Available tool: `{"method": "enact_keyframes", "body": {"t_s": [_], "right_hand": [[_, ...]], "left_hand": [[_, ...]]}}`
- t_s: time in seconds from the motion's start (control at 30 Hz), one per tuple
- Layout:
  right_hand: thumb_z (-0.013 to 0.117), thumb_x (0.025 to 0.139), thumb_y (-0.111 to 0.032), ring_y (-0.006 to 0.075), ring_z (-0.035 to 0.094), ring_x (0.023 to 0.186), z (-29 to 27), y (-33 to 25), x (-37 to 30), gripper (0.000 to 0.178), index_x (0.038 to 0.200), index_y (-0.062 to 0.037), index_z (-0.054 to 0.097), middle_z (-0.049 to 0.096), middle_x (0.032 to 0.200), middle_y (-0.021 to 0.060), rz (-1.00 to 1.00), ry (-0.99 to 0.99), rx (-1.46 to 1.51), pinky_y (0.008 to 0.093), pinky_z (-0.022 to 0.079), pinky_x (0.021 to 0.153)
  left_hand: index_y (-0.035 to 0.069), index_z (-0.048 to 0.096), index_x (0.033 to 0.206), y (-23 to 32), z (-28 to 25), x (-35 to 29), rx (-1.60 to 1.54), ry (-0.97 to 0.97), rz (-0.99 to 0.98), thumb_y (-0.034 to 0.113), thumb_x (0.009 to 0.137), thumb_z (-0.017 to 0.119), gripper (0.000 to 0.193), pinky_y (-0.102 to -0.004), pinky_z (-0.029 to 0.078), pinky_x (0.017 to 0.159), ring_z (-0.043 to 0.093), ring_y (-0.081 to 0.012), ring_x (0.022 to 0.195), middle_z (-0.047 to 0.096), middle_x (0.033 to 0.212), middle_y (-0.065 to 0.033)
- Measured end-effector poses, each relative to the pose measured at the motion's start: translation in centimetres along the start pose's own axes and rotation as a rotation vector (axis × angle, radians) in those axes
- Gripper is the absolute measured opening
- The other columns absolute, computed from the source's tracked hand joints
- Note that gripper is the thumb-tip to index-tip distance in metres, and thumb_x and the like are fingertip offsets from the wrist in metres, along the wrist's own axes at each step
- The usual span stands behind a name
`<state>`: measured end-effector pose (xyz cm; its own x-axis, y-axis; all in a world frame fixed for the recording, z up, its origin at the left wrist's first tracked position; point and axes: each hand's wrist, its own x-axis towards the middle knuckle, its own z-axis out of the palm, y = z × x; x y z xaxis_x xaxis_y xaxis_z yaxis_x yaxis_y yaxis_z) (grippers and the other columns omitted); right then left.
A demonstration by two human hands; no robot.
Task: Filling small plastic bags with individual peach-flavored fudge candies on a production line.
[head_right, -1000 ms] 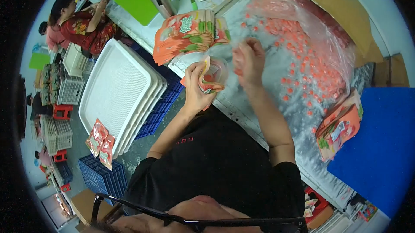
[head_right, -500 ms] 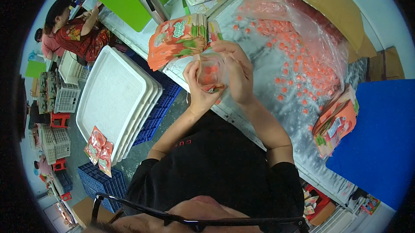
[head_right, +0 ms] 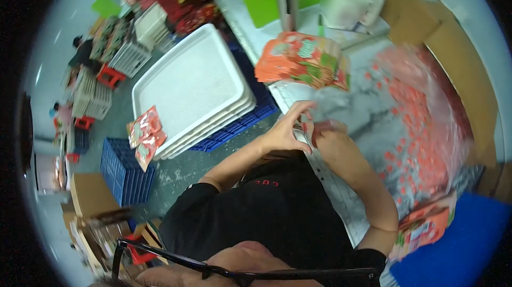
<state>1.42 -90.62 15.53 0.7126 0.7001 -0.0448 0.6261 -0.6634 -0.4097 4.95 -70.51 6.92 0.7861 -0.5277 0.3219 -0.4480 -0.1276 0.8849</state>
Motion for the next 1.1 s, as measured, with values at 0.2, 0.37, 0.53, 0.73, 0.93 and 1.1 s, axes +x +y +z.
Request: {"method": "enact_keyframes", "body": {"t_s": [0.2, 0.37, 0.53, 0.73, 0.93, 1.1], "right_hand": [[0.058, 0.077, -0.001, 0.0362, 0.060, 0.095, -0.9, -1.1, 0.8, 0.020, 0.097, 0.0008, 0.062, 0.061, 0.098, 0.0179, -0.235, 0.081, -0.066, 0.0401, 0.053, 0.083], [0.058, 0.077, 0.000, 0.0395, 0.061, 0.091, -1.4, -1.1, 0.0, 0.016, 0.091, -0.0008, 0.064, 0.063, 0.093, 0.0203, -0.017, 0.164, 0.057, 0.0444, 0.050, 0.075], [0.055, 0.079, -0.001, 0.0413, 0.062, 0.083, -1.0, 0.4, 1.7, 0.011, 0.085, 0.0008, 0.064, 0.064, 0.088, 0.0231, 0.036, -0.186, 0.054, 0.0458, 0.050, 0.072], [0.061, 0.080, 0.000, 0.0405, 0.064, 0.079, -2.9, -1.6, 1.9, 0.020, 0.099, 0.0006, 0.066, 0.067, 0.088, 0.0184, -0.072, 0.201, -0.013, 0.0438, 0.052, 0.075], [0.066, 0.086, 0.000, 0.0222, 0.066, 0.088, 0.6, 2.9, 0.7, 0.029, 0.115, 0.0035, 0.063, 0.068, 0.098, 0.0098, 0.173, 0.639, 0.395, 0.0336, 0.053, 0.081], [0.063, 0.093, -0.003, 0.0105, 0.061, 0.094, 6.2, 4.7, 1.1, 0.025, 0.117, 0.0053, 0.061, 0.066, 0.108, 0.0079, 0.327, 0.539, 0.989, 0.0252, 0.052, 0.081]], "left_hand": [[0.008, 0.043, 0.144, 1.1, -2.1, 1.2, -0.345, -0.383, -0.258, 0.015, 0.059, 0.090, 0.098, -0.0335, 0.049, 0.092, 0.061, -0.0201, 0.104, 0.065, 0.113, -0.0118], [0.005, 0.056, 0.133, 0.2, -1.0, 1.1, -0.251, -0.282, -0.283, 0.016, 0.064, 0.090, 0.078, -0.0314, 0.051, 0.088, 0.065, -0.0147, 0.100, 0.071, 0.107, -0.0105], [0.002, 0.054, 0.135, -0.3, 0.1, -0.1, -0.235, -0.150, -0.068, 0.011, 0.071, 0.084, 0.071, -0.0308, 0.049, 0.095, 0.069, -0.0110, 0.092, 0.074, 0.099, -0.0072], [0.000, 0.069, 0.112, -1.5, 1.0, -0.5, -0.336, 0.031, -0.226, 0.009, 0.073, 0.082, 0.043, -0.0284, 0.051, 0.089, 0.067, -0.0124, 0.093, 0.073, 0.104, -0.0077], [0.004, 0.073, 0.099, 0.4, -0.6, -0.5, -0.451, 0.323, -0.196, 0.012, 0.078, 0.079, 0.024, -0.0267, 0.050, 0.078, 0.064, -0.0109, 0.081, 0.073, 0.089, -0.0029], [0.002, 0.072, 0.093, 1.8, -1.9, -0.7, -0.500, 0.268, -0.657, 0.015, 0.081, 0.076, 0.018, -0.0285, 0.051, 0.074, 0.063, -0.0082, 0.079, 0.072, 0.083, -0.0031]]}}
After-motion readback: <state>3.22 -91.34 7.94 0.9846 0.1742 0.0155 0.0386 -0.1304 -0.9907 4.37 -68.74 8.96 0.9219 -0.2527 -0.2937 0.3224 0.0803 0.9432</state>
